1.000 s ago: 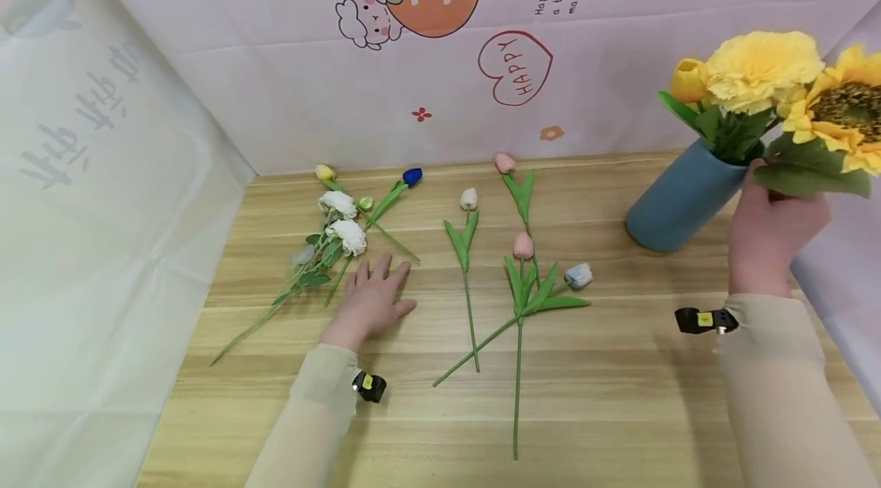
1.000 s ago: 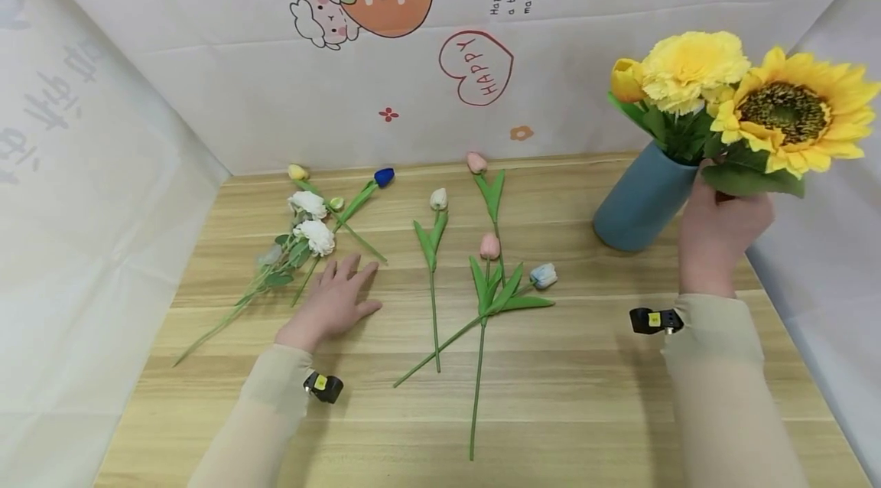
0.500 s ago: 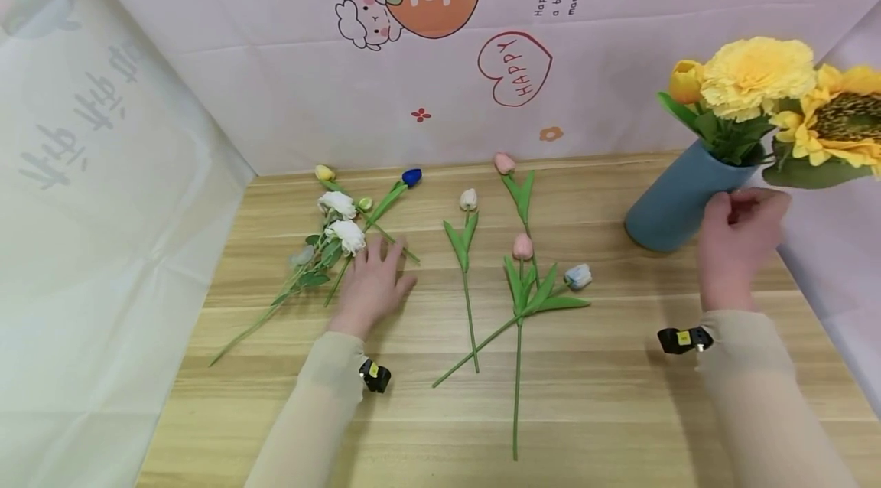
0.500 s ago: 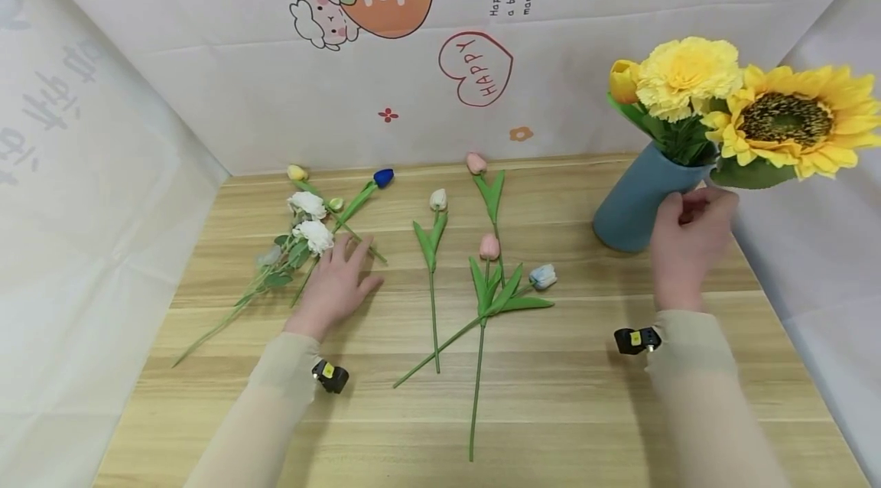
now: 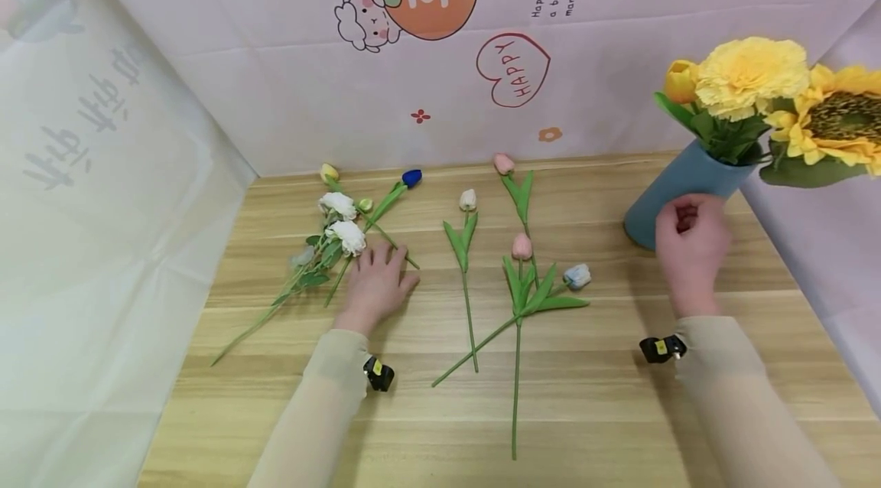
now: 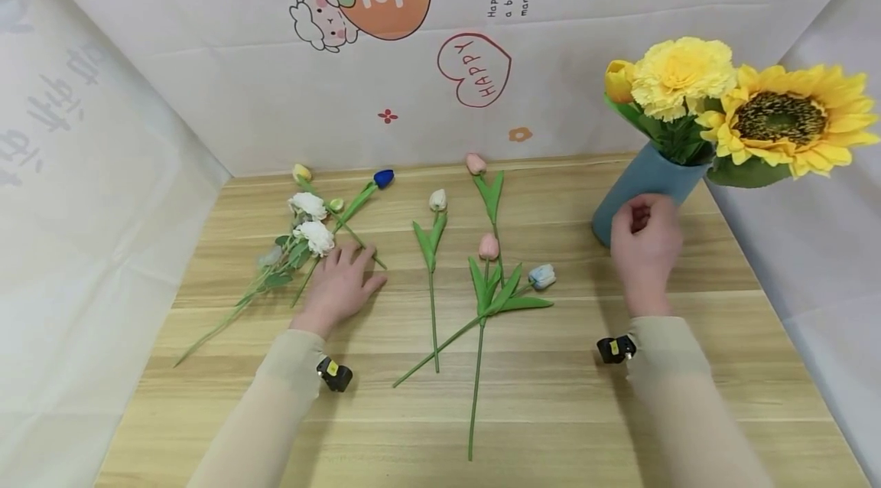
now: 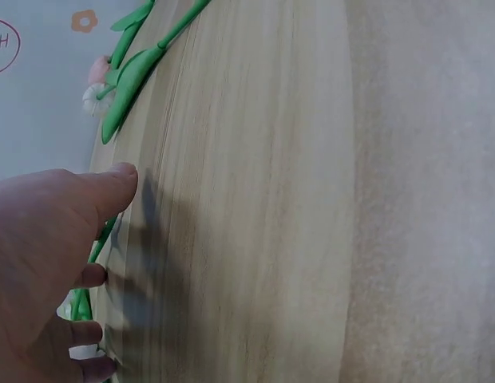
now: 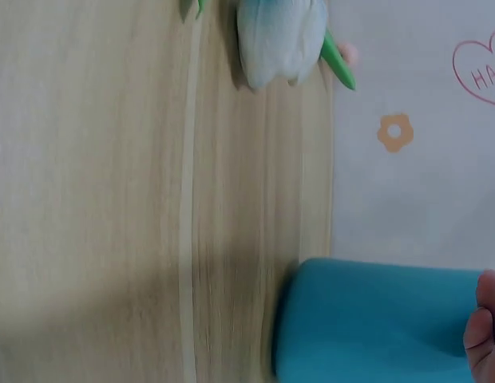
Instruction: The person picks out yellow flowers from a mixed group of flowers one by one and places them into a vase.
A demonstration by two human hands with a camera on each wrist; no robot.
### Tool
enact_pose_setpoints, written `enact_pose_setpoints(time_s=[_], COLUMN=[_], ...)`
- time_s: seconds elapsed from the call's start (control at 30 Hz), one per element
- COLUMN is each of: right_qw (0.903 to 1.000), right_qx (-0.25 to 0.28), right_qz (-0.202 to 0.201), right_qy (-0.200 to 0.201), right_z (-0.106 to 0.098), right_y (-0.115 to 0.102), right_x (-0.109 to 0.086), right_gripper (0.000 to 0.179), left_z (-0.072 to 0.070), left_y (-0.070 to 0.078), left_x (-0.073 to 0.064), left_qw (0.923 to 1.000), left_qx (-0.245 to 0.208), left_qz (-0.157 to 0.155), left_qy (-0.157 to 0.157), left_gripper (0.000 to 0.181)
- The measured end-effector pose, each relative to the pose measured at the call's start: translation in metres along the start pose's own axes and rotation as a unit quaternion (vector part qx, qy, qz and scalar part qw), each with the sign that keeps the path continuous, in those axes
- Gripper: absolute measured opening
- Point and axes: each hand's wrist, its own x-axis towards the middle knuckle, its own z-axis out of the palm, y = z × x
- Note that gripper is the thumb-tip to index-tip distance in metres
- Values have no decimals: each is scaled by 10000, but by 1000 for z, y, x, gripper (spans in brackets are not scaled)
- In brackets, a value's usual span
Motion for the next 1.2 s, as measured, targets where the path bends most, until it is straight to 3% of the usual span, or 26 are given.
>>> enact_pose_setpoints(time_s=[0.23,0.43,0.57,0.7,0.97,1.1,1.2], right_qw=[9987,9973,9957,9939,9917,9914,9912], right_qx=[42,-120,-199,-236,-302,-285,-293], right_qz=[-464,-543,-669,-711,-770,-775,-771], right_qy=[-220,-472,-613,-807,-981,-1013,-1040], right_z=[7,10,12,14,15,15,15], right_y=[-4,-4,-3,-3,-6,-6,-6], right_x=[-6,-9,-10,-12,-14,-14,-14], right_gripper=[23,22,21,21,22,22,22], left_z=[-2,-2,2,5,5,3,0], left_y=[6,14,16,17,14,12,13], left_x=[-5,-10,-11,-10,-4,-3,-4], left_qw=[9995,9982,9982,9985,9950,9855,9711], left_qx=[-182,-322,-251,-408,-697,-1379,-2088], left_qz=[223,460,526,335,-96,-325,-541], left_qy=[92,215,131,168,706,936,1021], left_gripper=[63,54,43,36,17,9,8])
